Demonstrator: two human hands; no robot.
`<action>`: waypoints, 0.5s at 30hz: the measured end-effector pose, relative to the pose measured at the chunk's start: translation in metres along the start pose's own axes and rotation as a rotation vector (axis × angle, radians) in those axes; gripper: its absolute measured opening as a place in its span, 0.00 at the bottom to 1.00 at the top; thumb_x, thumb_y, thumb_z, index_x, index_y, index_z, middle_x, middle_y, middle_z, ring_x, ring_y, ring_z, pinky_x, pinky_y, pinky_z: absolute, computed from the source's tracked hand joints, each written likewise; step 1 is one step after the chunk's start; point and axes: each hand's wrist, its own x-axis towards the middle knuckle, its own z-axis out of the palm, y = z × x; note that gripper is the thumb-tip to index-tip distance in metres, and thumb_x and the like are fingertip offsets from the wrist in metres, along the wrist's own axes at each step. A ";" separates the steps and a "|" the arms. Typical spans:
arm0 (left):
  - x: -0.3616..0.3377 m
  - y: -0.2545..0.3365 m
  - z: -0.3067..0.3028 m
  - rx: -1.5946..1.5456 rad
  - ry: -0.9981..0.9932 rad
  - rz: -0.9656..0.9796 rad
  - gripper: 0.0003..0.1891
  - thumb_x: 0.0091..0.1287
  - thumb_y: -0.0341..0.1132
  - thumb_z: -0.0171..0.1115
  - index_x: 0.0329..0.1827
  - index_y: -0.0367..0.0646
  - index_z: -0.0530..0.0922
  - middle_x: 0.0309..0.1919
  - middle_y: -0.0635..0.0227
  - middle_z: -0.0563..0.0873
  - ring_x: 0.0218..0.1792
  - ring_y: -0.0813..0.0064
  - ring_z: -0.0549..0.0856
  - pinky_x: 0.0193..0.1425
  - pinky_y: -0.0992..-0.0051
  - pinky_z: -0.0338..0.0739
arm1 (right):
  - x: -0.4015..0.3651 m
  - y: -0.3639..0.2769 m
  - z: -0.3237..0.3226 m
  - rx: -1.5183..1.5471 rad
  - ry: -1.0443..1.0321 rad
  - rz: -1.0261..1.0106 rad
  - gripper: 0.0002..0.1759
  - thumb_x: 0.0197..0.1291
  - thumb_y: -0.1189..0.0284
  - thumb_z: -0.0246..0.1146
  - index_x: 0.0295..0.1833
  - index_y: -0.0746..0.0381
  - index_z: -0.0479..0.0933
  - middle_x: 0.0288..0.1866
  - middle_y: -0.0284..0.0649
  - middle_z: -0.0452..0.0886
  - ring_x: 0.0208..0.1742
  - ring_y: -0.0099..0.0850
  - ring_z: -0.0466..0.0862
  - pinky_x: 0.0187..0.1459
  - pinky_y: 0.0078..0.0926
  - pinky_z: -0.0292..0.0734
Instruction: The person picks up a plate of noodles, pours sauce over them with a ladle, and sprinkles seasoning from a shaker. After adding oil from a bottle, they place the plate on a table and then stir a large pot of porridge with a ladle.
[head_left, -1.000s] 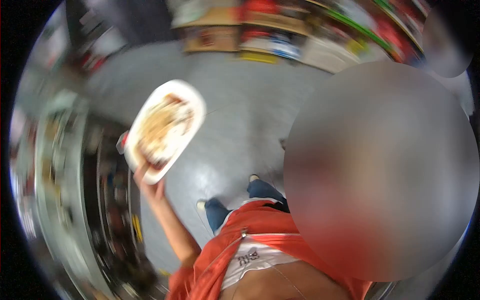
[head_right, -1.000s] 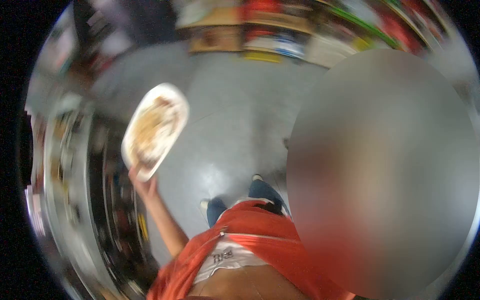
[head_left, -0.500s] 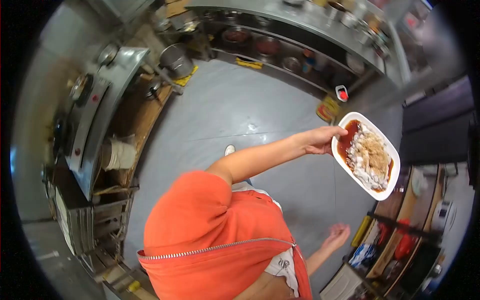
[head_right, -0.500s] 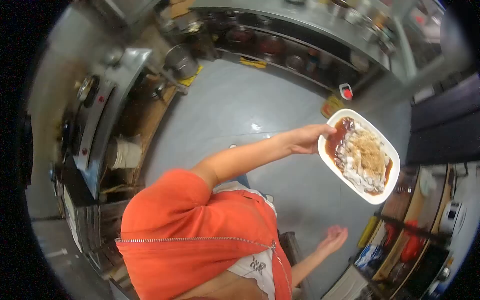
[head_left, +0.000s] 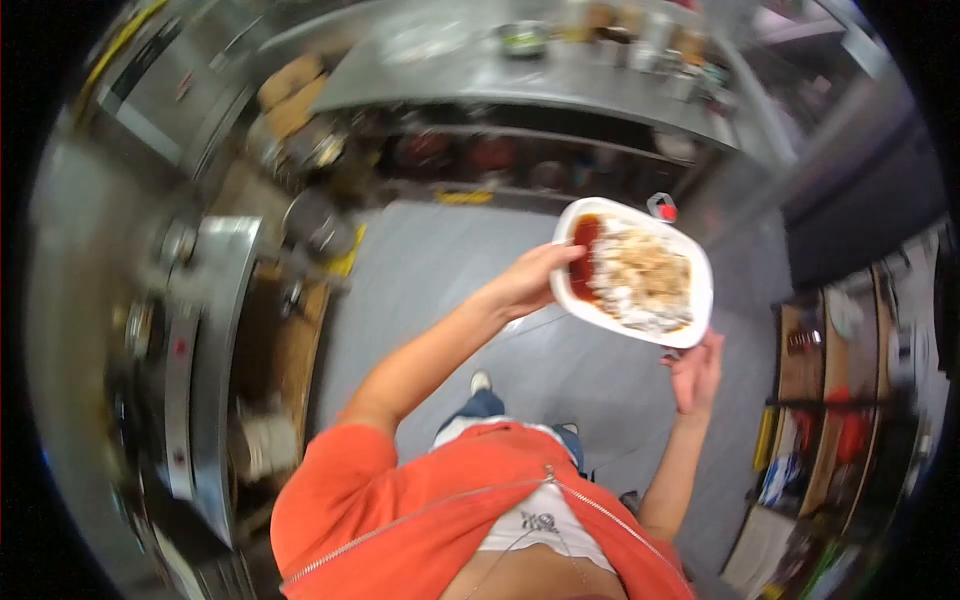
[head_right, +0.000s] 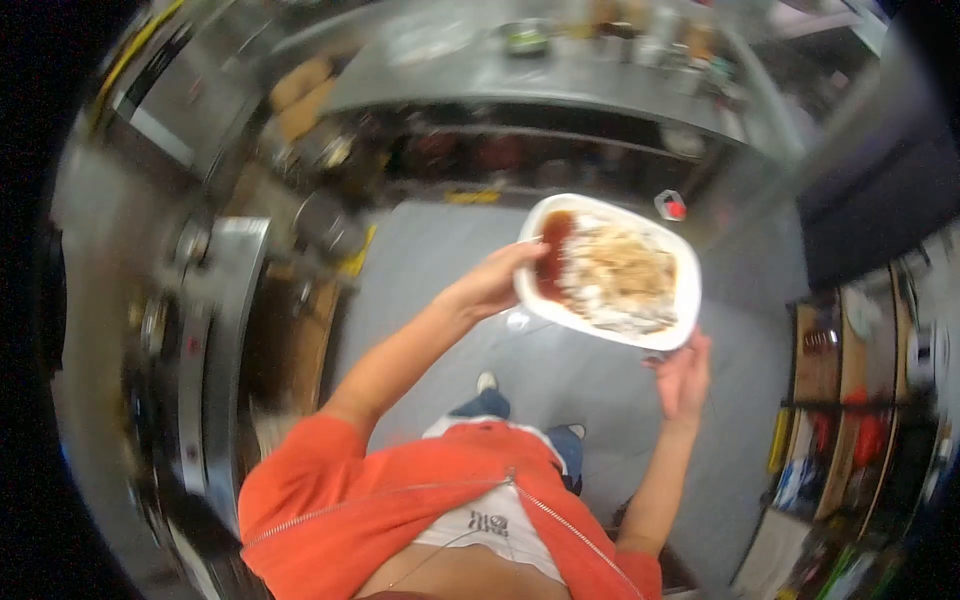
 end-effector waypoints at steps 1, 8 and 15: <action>0.002 -0.001 0.007 0.003 -0.013 -0.004 0.17 0.62 0.38 0.52 0.50 0.35 0.69 0.45 0.60 0.78 0.44 0.70 0.79 0.51 0.70 0.74 | -0.005 -0.005 -0.001 0.010 -0.009 -0.009 0.23 0.64 0.56 0.41 0.57 0.60 0.61 0.49 0.45 0.73 0.38 0.36 0.77 0.31 0.32 0.79; 0.041 -0.092 0.032 -0.070 -0.080 -0.069 0.19 0.62 0.40 0.51 0.51 0.35 0.68 0.45 0.59 0.77 0.45 0.66 0.78 0.54 0.67 0.71 | -0.061 -0.051 -0.051 -0.122 0.061 -0.171 0.20 0.64 0.63 0.43 0.57 0.62 0.61 0.47 0.43 0.74 0.39 0.32 0.79 0.29 0.29 0.80; 0.054 -0.076 0.002 -0.178 -0.288 -0.116 0.21 0.61 0.43 0.53 0.53 0.39 0.68 0.47 0.61 0.77 0.47 0.68 0.78 0.53 0.69 0.73 | -0.073 -0.031 0.015 -0.209 0.261 -0.397 0.18 0.63 0.67 0.45 0.55 0.66 0.63 0.48 0.42 0.74 0.43 0.29 0.77 0.30 0.27 0.79</action>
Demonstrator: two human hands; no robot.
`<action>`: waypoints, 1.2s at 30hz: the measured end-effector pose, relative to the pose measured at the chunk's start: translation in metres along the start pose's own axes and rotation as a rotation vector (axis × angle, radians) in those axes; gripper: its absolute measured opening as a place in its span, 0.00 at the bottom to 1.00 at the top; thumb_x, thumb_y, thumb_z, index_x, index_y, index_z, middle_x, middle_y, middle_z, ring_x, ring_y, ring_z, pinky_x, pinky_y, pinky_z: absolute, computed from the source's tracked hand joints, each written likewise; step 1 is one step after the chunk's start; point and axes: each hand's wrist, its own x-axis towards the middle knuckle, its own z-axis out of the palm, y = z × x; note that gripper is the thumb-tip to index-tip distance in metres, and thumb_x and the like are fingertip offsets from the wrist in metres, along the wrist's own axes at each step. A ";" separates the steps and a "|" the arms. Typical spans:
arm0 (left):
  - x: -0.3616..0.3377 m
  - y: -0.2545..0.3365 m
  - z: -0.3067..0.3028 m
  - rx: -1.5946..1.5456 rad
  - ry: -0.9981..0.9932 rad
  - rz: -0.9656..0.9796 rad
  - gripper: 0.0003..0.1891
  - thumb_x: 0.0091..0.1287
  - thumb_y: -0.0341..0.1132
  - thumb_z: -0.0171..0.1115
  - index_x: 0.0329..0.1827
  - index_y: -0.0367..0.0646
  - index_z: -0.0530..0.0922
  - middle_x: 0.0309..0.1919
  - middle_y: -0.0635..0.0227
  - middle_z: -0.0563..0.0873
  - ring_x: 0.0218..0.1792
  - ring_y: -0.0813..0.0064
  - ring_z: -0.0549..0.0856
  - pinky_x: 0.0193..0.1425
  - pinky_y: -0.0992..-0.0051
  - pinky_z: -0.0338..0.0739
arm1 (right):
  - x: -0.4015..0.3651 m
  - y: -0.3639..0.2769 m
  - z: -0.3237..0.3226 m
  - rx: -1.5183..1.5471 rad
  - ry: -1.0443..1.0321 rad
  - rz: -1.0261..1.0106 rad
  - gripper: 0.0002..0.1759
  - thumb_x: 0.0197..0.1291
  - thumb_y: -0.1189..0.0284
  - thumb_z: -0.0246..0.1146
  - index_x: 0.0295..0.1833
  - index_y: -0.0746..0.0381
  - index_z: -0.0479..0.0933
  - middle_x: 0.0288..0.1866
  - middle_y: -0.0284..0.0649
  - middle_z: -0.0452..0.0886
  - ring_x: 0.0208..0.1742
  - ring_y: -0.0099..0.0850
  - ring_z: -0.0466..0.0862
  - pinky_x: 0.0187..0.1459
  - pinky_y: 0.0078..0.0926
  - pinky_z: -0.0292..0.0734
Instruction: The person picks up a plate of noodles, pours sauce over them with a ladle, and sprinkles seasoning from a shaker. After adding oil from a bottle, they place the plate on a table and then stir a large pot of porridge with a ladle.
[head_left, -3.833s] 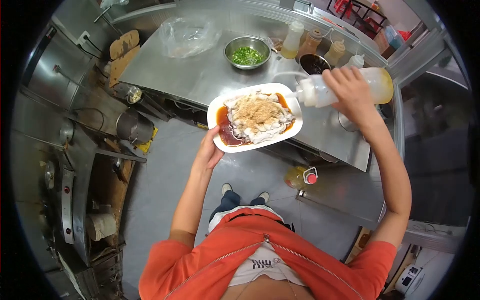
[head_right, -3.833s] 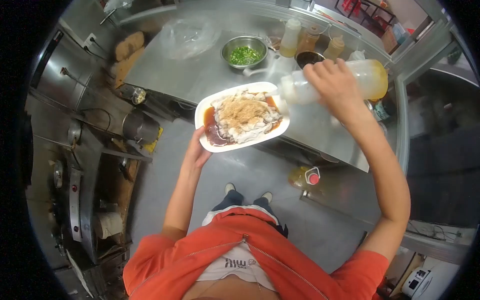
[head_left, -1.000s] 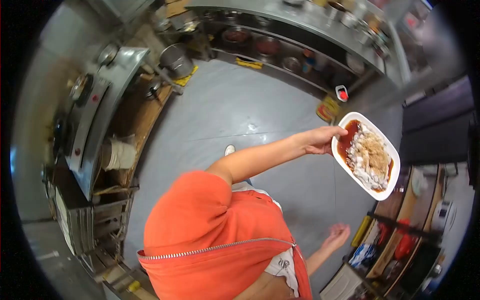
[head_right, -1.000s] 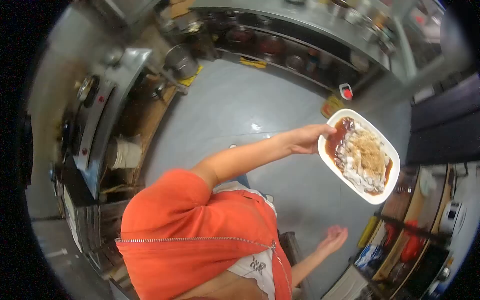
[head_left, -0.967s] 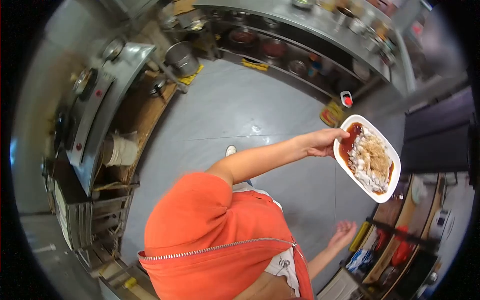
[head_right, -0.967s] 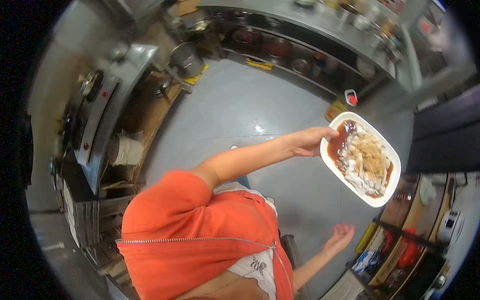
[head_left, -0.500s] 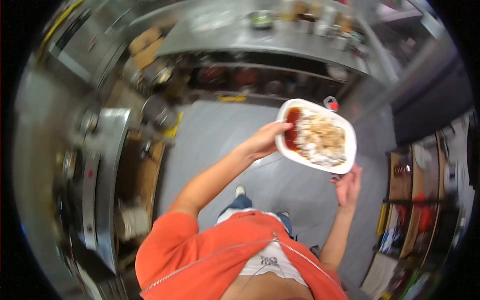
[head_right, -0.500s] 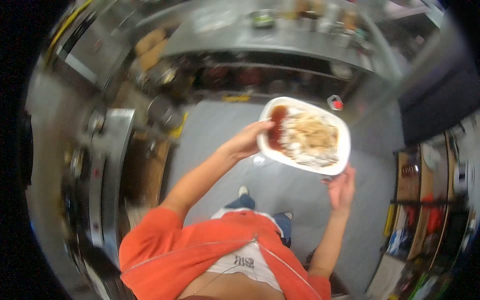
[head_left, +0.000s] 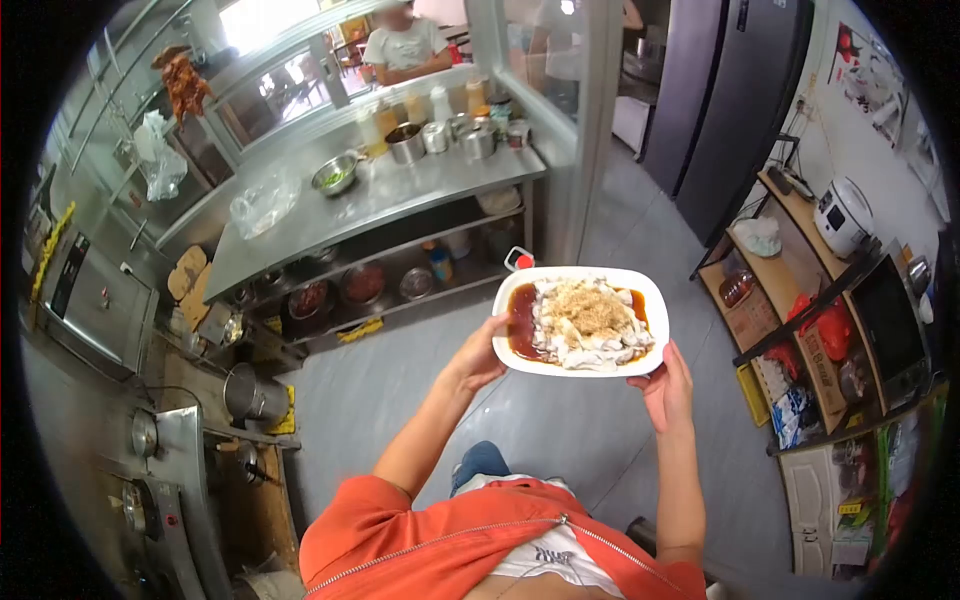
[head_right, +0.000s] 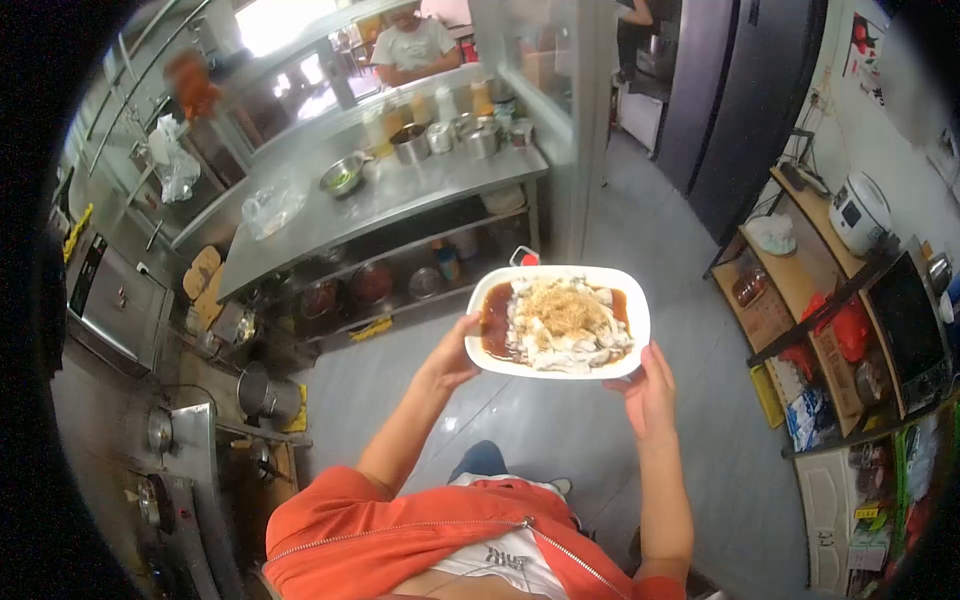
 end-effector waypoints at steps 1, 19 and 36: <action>0.001 0.004 -0.002 -0.010 -0.018 -0.011 0.22 0.61 0.44 0.53 0.53 0.40 0.67 0.48 0.61 0.77 0.47 0.69 0.78 0.53 0.69 0.73 | -0.002 0.003 0.008 0.000 -0.001 -0.016 0.18 0.63 0.67 0.45 0.55 0.66 0.63 0.48 0.42 0.74 0.43 0.29 0.77 0.30 0.27 0.79; 0.039 0.060 -0.043 0.251 -0.256 -0.064 0.26 0.63 0.50 0.50 0.57 0.39 0.64 0.50 0.60 0.75 0.49 0.71 0.77 0.55 0.73 0.72 | -0.005 0.084 0.037 0.034 0.052 -0.428 0.17 0.62 0.68 0.45 0.54 0.65 0.64 0.48 0.41 0.74 0.44 0.29 0.77 0.30 0.27 0.79; -0.050 0.056 -0.004 0.153 -0.088 0.250 0.23 0.66 0.46 0.44 0.58 0.40 0.63 0.53 0.63 0.73 0.52 0.71 0.74 0.58 0.70 0.68 | -0.008 0.032 0.060 -0.057 -0.217 -0.297 0.20 0.61 0.67 0.45 0.56 0.67 0.63 0.47 0.43 0.74 0.42 0.29 0.78 0.32 0.26 0.80</action>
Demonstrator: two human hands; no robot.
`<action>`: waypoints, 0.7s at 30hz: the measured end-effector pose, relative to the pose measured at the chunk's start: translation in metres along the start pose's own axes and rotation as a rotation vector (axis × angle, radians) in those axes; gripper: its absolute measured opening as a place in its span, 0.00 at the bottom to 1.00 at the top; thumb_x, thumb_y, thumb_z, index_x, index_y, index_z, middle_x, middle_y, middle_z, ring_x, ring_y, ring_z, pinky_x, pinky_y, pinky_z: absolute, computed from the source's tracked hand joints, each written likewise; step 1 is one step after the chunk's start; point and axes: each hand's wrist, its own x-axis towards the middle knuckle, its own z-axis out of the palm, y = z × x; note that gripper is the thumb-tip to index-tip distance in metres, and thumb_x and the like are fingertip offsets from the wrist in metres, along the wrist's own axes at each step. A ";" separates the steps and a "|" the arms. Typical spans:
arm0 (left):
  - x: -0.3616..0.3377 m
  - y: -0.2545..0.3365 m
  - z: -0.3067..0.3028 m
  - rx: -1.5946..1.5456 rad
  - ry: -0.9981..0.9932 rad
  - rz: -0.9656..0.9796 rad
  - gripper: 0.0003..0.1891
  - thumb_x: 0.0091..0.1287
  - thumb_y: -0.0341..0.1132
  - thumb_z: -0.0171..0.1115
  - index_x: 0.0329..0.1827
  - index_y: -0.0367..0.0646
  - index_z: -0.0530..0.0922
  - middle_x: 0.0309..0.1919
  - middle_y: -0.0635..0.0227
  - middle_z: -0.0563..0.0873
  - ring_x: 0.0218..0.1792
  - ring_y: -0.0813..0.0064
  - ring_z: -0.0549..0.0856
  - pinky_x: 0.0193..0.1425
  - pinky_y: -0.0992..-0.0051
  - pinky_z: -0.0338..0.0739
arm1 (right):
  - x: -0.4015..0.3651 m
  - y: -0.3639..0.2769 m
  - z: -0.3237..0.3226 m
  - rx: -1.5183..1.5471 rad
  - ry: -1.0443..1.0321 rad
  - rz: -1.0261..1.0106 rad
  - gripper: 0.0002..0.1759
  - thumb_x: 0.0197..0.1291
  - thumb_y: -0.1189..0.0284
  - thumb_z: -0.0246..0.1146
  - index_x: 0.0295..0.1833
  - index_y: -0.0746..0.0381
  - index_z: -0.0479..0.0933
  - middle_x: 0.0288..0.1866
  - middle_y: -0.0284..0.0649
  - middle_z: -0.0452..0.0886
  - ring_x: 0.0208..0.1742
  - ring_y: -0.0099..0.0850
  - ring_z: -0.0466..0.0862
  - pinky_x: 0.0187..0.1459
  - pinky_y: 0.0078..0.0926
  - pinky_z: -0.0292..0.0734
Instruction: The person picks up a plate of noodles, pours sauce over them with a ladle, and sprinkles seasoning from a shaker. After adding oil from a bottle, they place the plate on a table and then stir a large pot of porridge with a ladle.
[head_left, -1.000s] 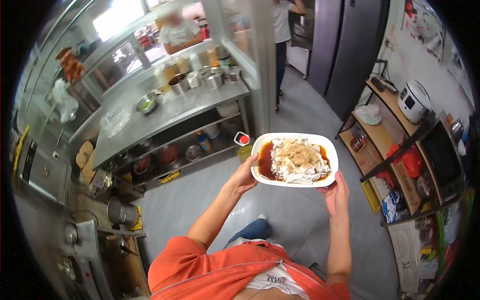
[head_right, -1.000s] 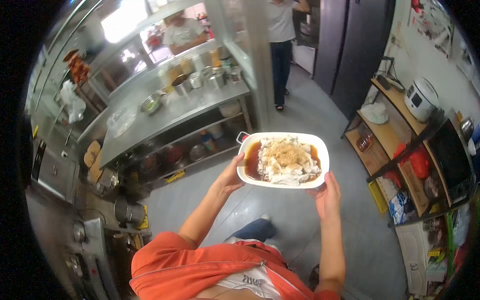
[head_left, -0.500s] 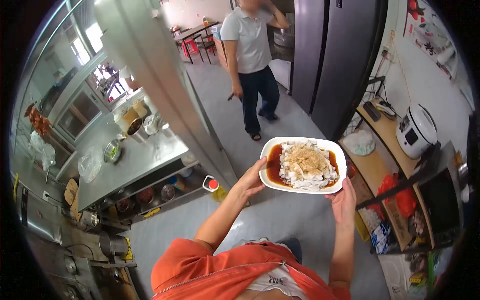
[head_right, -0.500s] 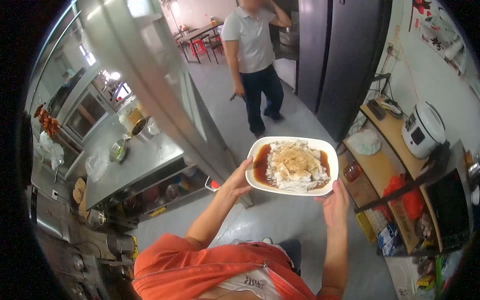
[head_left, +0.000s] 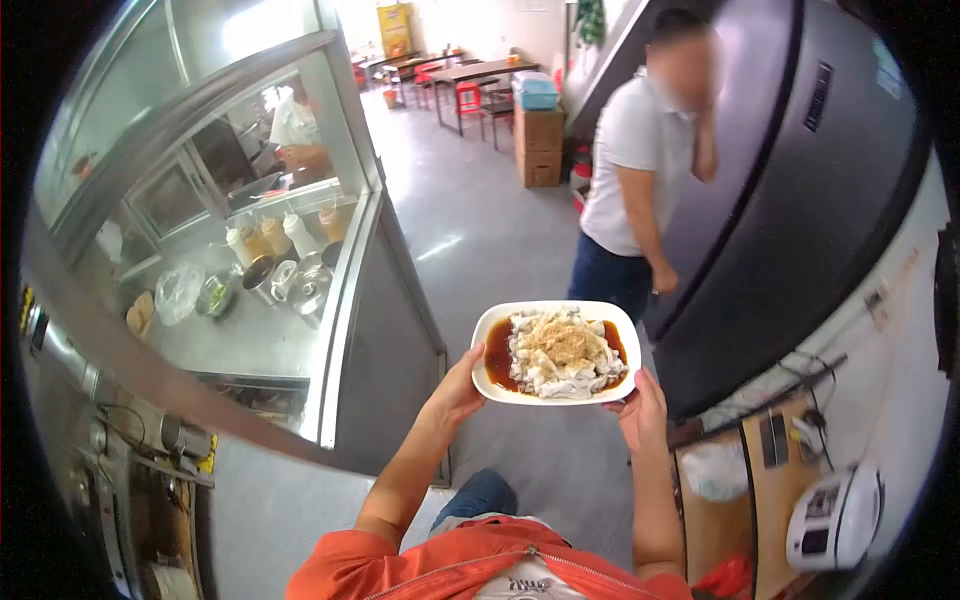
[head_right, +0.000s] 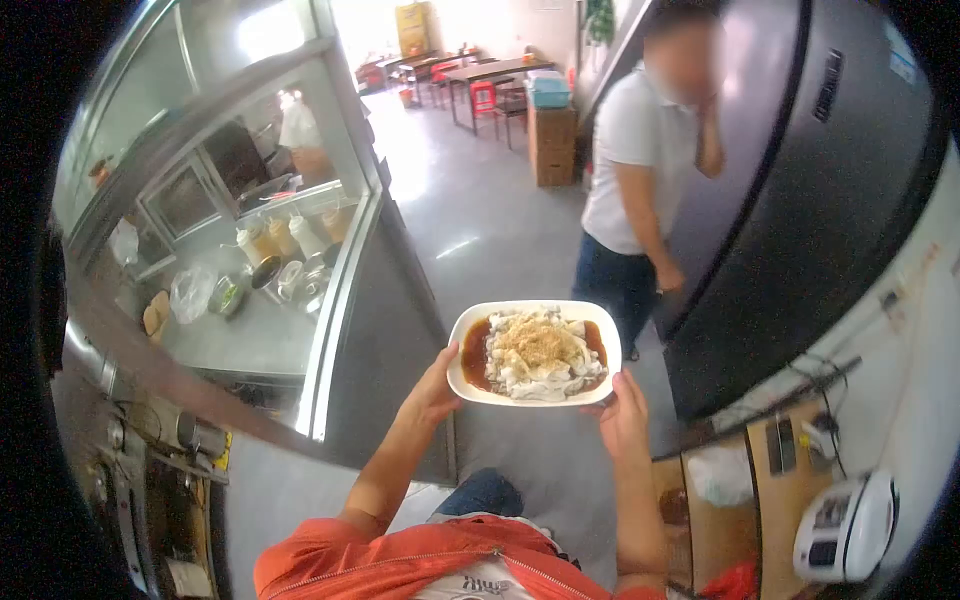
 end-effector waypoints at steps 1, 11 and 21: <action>-0.008 0.003 0.004 0.044 0.102 0.010 0.23 0.66 0.46 0.44 0.58 0.40 0.63 0.52 0.64 0.74 0.51 0.71 0.75 0.57 0.70 0.69 | -0.001 -0.002 0.004 -0.003 -0.017 -0.016 0.21 0.61 0.67 0.45 0.56 0.68 0.62 0.47 0.44 0.74 0.42 0.29 0.78 0.31 0.25 0.80; -0.021 0.055 -0.005 0.184 -0.239 0.101 0.23 0.69 0.46 0.37 0.60 0.39 0.60 0.54 0.62 0.72 0.53 0.71 0.73 0.58 0.70 0.67 | -0.027 0.021 0.052 0.041 0.077 -0.211 0.17 0.60 0.68 0.47 0.50 0.66 0.66 0.44 0.42 0.75 0.40 0.29 0.79 0.29 0.26 0.80; -0.024 0.047 -0.023 0.289 -0.087 0.094 0.26 0.68 0.51 0.37 0.57 0.39 0.65 0.50 0.66 0.75 0.51 0.77 0.74 0.54 0.74 0.70 | -0.040 0.023 0.070 0.043 0.177 -0.180 0.15 0.60 0.66 0.49 0.47 0.64 0.68 0.42 0.40 0.77 0.34 0.27 0.80 0.24 0.21 0.79</action>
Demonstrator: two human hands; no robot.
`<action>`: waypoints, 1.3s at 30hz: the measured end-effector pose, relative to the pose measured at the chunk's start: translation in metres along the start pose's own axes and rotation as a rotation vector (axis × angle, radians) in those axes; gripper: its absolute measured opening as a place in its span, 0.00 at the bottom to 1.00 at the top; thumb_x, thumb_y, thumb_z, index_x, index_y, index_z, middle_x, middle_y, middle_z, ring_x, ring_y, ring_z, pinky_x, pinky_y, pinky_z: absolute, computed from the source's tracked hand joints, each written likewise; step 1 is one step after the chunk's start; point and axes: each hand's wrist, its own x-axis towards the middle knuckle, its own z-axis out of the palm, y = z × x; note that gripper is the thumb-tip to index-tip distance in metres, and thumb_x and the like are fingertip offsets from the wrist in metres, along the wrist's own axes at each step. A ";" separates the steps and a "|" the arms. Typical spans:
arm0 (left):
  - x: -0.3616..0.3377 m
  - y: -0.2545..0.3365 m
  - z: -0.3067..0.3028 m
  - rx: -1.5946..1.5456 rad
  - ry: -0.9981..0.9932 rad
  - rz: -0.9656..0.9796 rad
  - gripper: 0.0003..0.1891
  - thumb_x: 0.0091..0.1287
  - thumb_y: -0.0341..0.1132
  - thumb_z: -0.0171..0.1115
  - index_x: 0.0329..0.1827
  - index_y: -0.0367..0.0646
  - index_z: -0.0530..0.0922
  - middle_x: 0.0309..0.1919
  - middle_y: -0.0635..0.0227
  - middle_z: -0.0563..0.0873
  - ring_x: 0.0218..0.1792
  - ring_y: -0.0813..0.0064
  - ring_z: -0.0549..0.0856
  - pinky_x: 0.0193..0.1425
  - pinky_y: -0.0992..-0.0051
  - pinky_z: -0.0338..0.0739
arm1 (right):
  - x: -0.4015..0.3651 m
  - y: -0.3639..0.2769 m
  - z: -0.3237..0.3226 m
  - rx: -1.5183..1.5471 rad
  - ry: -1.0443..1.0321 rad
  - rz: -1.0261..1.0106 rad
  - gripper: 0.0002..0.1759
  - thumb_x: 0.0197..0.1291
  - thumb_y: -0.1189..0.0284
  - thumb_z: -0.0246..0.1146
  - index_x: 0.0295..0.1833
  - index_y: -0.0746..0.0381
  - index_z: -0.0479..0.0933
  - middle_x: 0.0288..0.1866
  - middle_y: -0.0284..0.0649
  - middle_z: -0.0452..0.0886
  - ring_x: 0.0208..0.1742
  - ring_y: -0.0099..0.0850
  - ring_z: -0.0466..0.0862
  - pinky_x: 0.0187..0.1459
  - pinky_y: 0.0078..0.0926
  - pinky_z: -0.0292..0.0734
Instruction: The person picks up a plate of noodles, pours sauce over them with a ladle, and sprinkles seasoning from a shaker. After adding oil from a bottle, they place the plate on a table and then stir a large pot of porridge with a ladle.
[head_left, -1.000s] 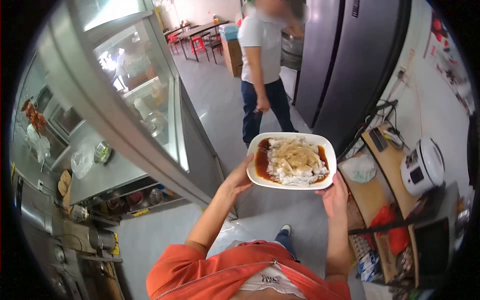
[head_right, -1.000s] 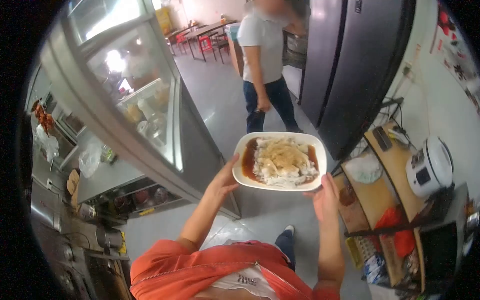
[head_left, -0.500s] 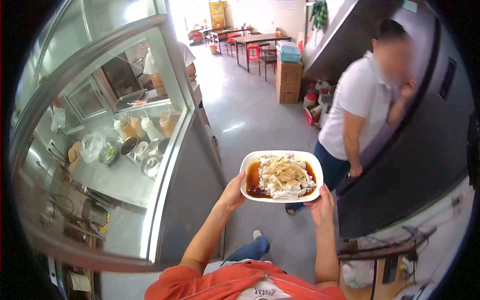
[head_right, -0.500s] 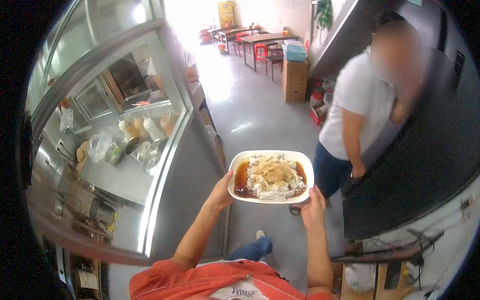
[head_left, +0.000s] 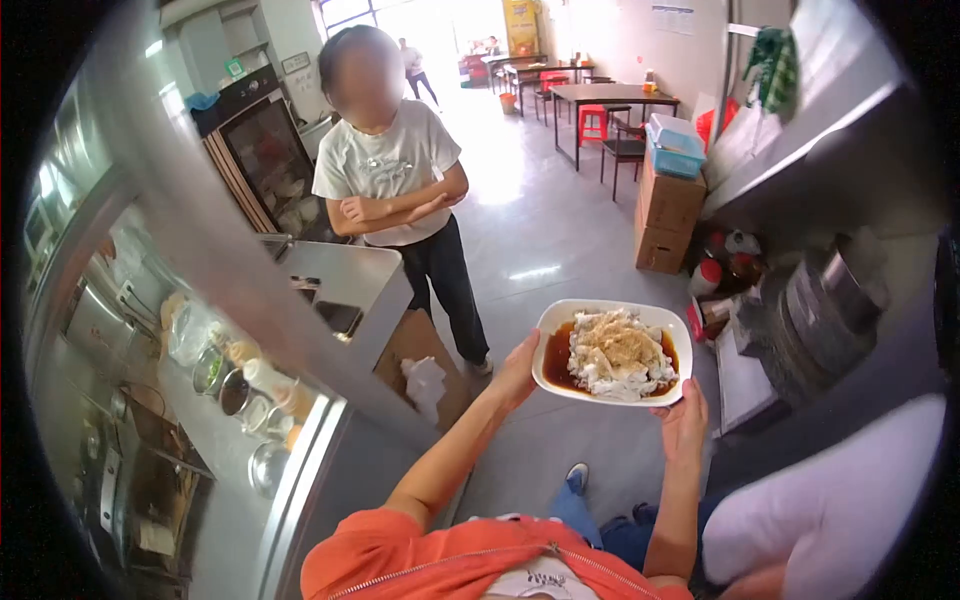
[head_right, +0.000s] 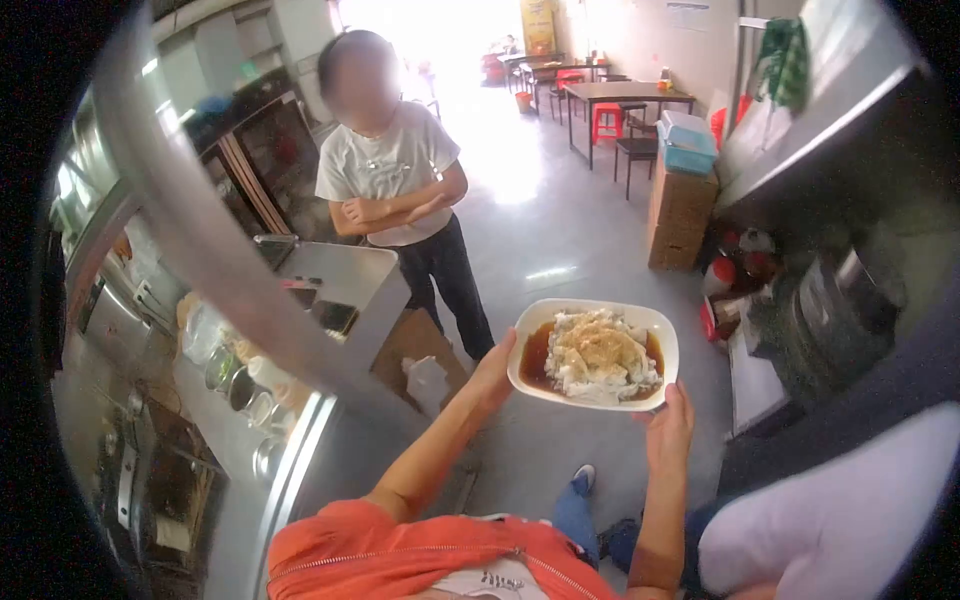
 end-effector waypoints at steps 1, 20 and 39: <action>-0.011 0.003 0.000 -0.034 0.002 0.040 0.26 0.67 0.52 0.38 0.56 0.39 0.66 0.49 0.66 0.76 0.49 0.77 0.75 0.53 0.74 0.70 | -0.006 -0.007 0.005 -0.010 -0.047 0.014 0.17 0.60 0.67 0.48 0.50 0.65 0.66 0.43 0.41 0.76 0.37 0.27 0.80 0.26 0.21 0.79; -0.049 0.045 0.048 0.131 0.372 0.072 0.24 0.67 0.53 0.39 0.51 0.42 0.70 0.39 0.69 0.80 0.36 0.81 0.79 0.37 0.77 0.75 | 0.035 -0.038 0.010 0.087 -0.277 0.303 0.21 0.58 0.68 0.47 0.55 0.68 0.63 0.47 0.45 0.74 0.42 0.31 0.80 0.29 0.26 0.82; 0.022 -0.013 -0.002 0.309 0.484 0.127 0.23 0.68 0.48 0.41 0.56 0.39 0.66 0.46 0.68 0.77 0.46 0.80 0.76 0.48 0.77 0.72 | 0.113 0.076 -0.060 0.256 -0.334 0.412 0.20 0.60 0.69 0.49 0.55 0.68 0.62 0.47 0.43 0.75 0.43 0.30 0.78 0.32 0.30 0.79</action>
